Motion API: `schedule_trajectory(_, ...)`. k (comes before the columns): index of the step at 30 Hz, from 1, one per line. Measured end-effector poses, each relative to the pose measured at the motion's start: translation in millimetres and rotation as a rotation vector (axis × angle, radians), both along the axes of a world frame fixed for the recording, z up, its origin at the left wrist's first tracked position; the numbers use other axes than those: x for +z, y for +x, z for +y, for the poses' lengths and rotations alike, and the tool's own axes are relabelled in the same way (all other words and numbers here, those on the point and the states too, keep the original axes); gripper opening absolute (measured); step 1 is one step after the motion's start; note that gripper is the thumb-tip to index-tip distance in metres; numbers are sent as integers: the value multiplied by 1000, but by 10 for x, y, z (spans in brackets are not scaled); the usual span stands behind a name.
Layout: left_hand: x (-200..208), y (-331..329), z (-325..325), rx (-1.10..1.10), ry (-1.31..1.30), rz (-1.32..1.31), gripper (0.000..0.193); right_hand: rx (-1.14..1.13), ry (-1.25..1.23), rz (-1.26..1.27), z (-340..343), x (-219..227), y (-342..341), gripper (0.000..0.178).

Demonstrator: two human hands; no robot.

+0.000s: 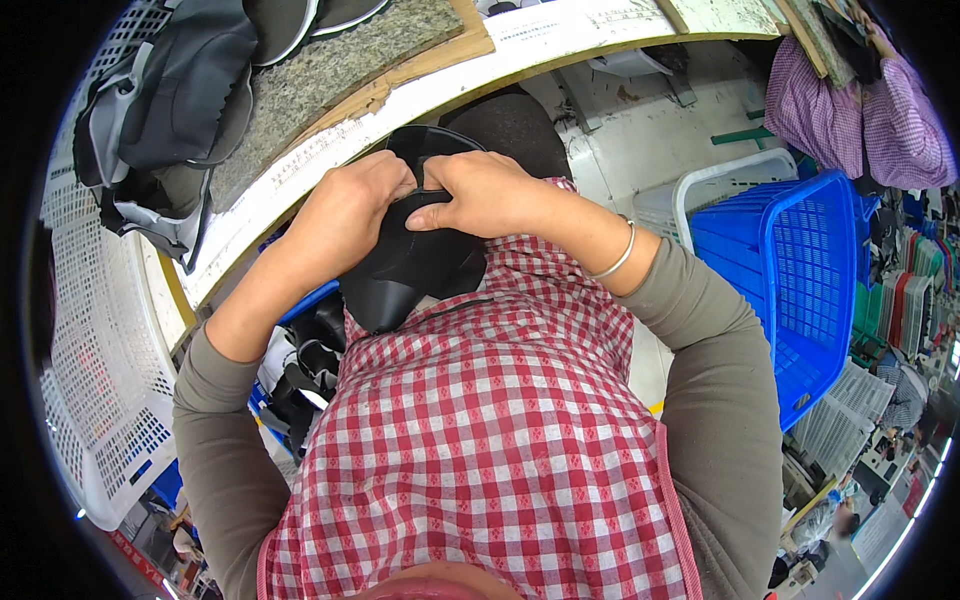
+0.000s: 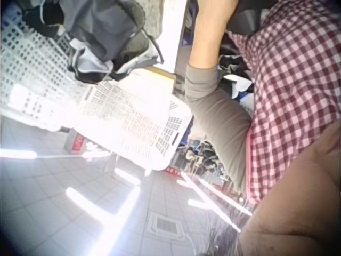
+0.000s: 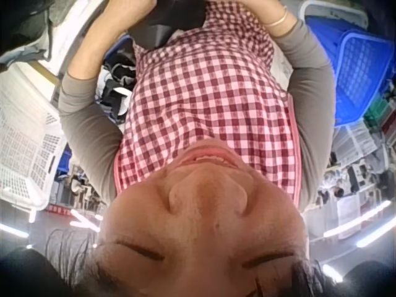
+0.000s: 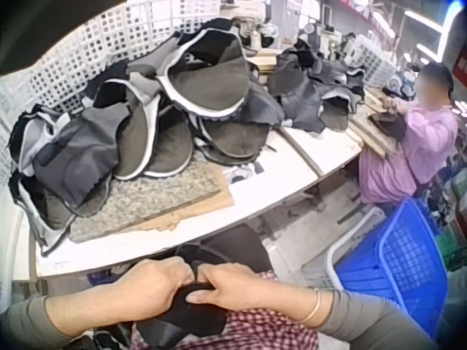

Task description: The person assembles footwear components at a workbench. They repeatedly pick up black and white shoe parts from a white basket, align and press the edges together by hand, and place the assembled units on the table. The process continues with multiple items handled one at a time.

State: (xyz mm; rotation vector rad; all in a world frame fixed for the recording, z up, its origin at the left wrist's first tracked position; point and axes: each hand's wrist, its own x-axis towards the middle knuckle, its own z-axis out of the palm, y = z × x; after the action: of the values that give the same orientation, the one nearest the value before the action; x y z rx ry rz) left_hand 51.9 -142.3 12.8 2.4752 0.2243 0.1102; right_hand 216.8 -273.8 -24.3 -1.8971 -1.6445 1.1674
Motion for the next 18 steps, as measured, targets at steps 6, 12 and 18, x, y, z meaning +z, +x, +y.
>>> schedule_trajectory(6, 99, 18, 32, 195, -596, 413, 25, 41, 28, 45, -18, -108, -17, 56)
schedule_trajectory(12, -59, 7, -334, -100, 489, -203, 15, 132, 120, 195, 25, -134, 95, 49)
schedule_trajectory(18, -269, -203, -402, 404, -703, 30, 22, 187, 102, -19, -38, 142, 298, 44)
